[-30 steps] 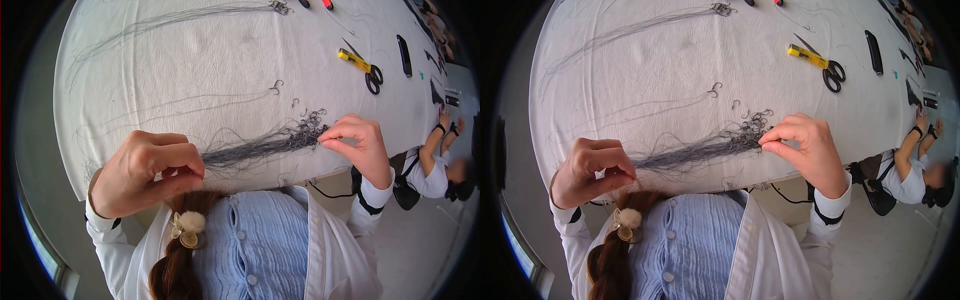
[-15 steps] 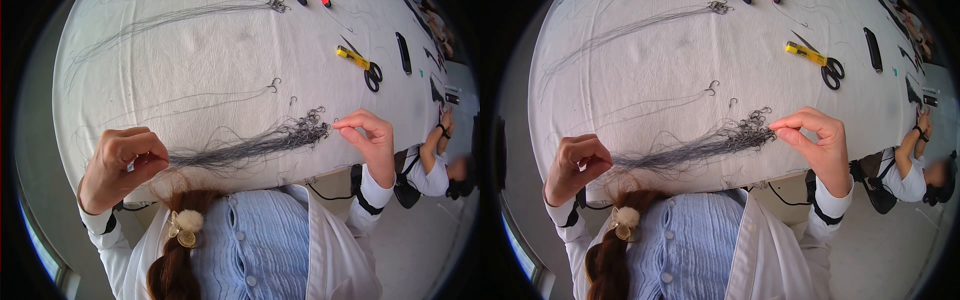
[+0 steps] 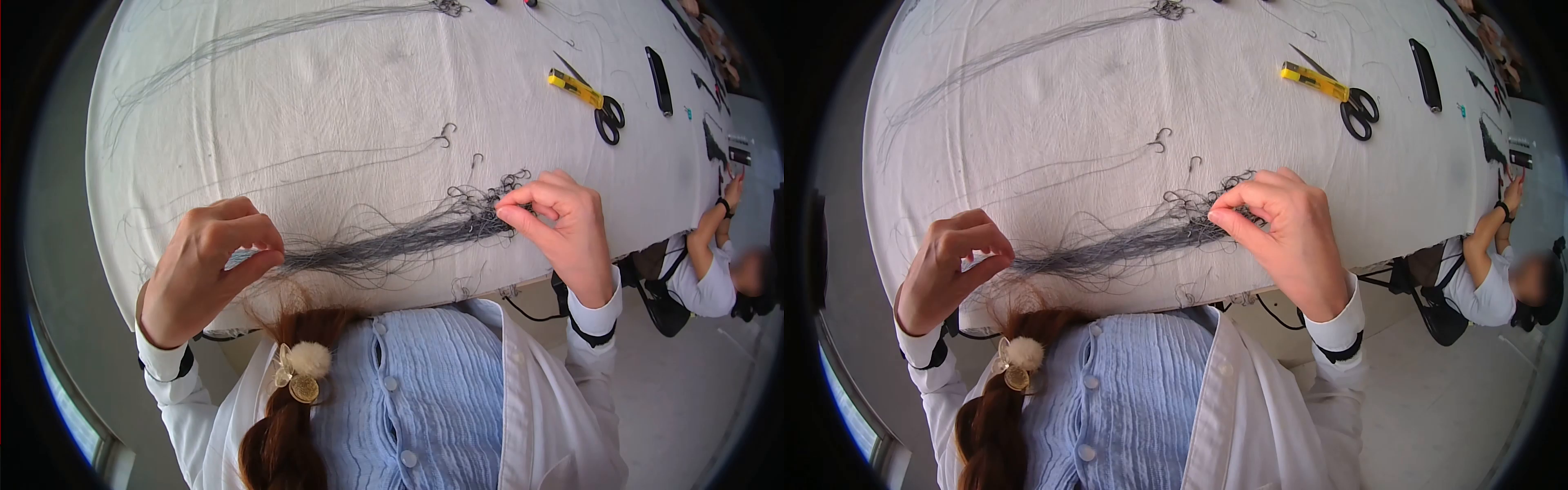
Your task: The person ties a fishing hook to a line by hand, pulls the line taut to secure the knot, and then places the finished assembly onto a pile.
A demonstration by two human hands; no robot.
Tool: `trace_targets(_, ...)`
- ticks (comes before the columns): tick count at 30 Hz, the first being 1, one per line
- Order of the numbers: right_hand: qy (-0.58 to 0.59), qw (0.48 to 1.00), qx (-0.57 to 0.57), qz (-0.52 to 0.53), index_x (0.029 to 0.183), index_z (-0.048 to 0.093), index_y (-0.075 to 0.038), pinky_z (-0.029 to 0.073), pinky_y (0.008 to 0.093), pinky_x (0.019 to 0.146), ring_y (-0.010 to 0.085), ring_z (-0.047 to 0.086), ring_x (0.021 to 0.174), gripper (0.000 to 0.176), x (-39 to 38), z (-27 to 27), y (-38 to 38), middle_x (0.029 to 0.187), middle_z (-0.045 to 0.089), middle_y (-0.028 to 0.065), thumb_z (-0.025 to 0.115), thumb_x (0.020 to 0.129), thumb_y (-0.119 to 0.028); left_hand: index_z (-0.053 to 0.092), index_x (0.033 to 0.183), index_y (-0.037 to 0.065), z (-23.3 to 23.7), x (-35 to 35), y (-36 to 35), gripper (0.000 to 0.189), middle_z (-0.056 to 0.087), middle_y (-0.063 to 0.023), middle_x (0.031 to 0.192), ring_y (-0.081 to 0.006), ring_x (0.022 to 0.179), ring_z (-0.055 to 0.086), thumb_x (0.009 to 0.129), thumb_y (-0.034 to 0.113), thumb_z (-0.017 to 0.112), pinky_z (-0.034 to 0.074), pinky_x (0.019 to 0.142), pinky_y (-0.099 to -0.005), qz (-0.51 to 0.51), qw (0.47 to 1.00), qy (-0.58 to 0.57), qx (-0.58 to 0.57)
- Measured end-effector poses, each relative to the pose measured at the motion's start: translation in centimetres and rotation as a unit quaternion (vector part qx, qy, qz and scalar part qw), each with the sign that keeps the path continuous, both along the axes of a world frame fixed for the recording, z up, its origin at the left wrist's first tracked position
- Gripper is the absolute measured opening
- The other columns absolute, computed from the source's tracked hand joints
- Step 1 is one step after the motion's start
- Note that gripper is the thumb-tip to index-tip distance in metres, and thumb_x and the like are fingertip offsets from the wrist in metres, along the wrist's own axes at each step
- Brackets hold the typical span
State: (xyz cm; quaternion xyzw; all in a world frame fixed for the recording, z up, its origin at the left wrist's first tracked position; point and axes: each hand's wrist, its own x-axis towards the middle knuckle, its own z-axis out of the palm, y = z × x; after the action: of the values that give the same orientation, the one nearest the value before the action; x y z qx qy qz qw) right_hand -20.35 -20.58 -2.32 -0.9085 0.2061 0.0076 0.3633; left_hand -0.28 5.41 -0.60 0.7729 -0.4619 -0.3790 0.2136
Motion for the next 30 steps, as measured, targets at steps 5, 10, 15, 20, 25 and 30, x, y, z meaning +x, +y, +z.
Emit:
trace_targets(5, -0.045, 0.999, -0.001, -0.007, 0.072, 0.066, -0.004, 0.038, 0.027, 0.052, 0.0135, 0.045, 0.059, 0.005, 0.4, -0.3, 0.3, 0.059, 0.052, 0.0021, 0.071, 0.071, -0.005, 0.062, 0.082, 0.002, 1.4, -1.3, -1.5, 0.021, 0.06, -0.0108, 0.087, -0.0281, 0.091, 0.057, 0.068, 0.009, 0.076, 0.05, 0.072, -0.0373, 0.035, 0.972, -0.228, -0.033)
trace_targets(10, -0.075, 0.996, -0.051, 0.026, 0.071, 0.066, -0.006, 0.032, 0.0261, 0.049, 0.0119, 0.038, 0.056, 0.008, 0.6, 0.3, 0.5, 0.057, 0.049, -0.0004, 0.073, 0.068, -0.003, 0.063, 0.078, 0.004, 2.4, -1.7, -3.7, 0.018, 0.06, -0.0096, 0.083, -0.0266, 0.087, 0.058, 0.066, 0.009, 0.076, 0.052, 0.068, -0.0368, 0.026, 0.967, -0.241, -0.075)
trace_targets(15, -0.146, 0.989, -0.016, 0.005, 0.071, 0.065, -0.006, 0.03, 0.0252, 0.049, 0.0097, 0.035, 0.054, 0.01, 0.7, 0.9, 1.1, 0.058, 0.049, -0.0031, 0.071, 0.067, 0.0, 0.063, 0.069, 0.003, 2.2, -2.5, -4.8, 0.015, 0.06, -0.01, 0.081, -0.0233, 0.084, 0.058, 0.064, 0.006, 0.077, 0.052, 0.064, -0.0343, 0.006, 0.967, -0.229, -0.11)
trace_targets(20, -0.172, 0.983, 0.07, -0.008, 0.072, 0.066, -0.004, 0.03, 0.0235, 0.053, 0.0082, 0.034, 0.053, 0.009, 1.0, 0.8, 1.6, 0.059, 0.05, -0.0035, 0.07, 0.067, 0.002, 0.062, 0.082, 0.002, 0.4, -2.8, -6.9, 0.022, 0.061, -0.0112, 0.087, -0.0276, 0.089, 0.059, 0.064, 0.003, 0.074, 0.051, 0.072, -0.0354, 0.002, 0.977, -0.076, -0.197)
trace_targets(25, -0.204, 0.966, 0.158, 0.007, 0.074, 0.067, -0.004, 0.031, 0.0225, 0.055, 0.0064, 0.035, 0.054, 0.009, 1.6, 0.7, 1.9, 0.06, 0.049, -0.0031, 0.069, 0.068, 0.003, 0.062, 0.096, 0.001, -1.9, -2.7, -8.6, 0.028, 0.064, -0.0114, 0.095, -0.0295, 0.089, 0.061, 0.071, 0.007, 0.071, 0.049, 0.078, -0.0365, -0.051, 0.97, 0.108, -0.213)
trace_targets(30, -0.231, 0.952, 0.2, -0.01, 0.074, 0.066, -0.002, 0.031, 0.0208, 0.054, 0.0052, 0.036, 0.054, 0.008, 2.3, 1.4, 2.6, 0.062, 0.049, -0.0028, 0.069, 0.07, 0.004, 0.065, 0.087, 0.0, -2.3, -2.3, -9.0, 0.015, 0.067, -0.0073, 0.083, -0.0198, 0.076, 0.064, 0.075, 0.008, 0.069, 0.049, 0.075, -0.0305, -0.037, 0.956, 0.19, -0.223)
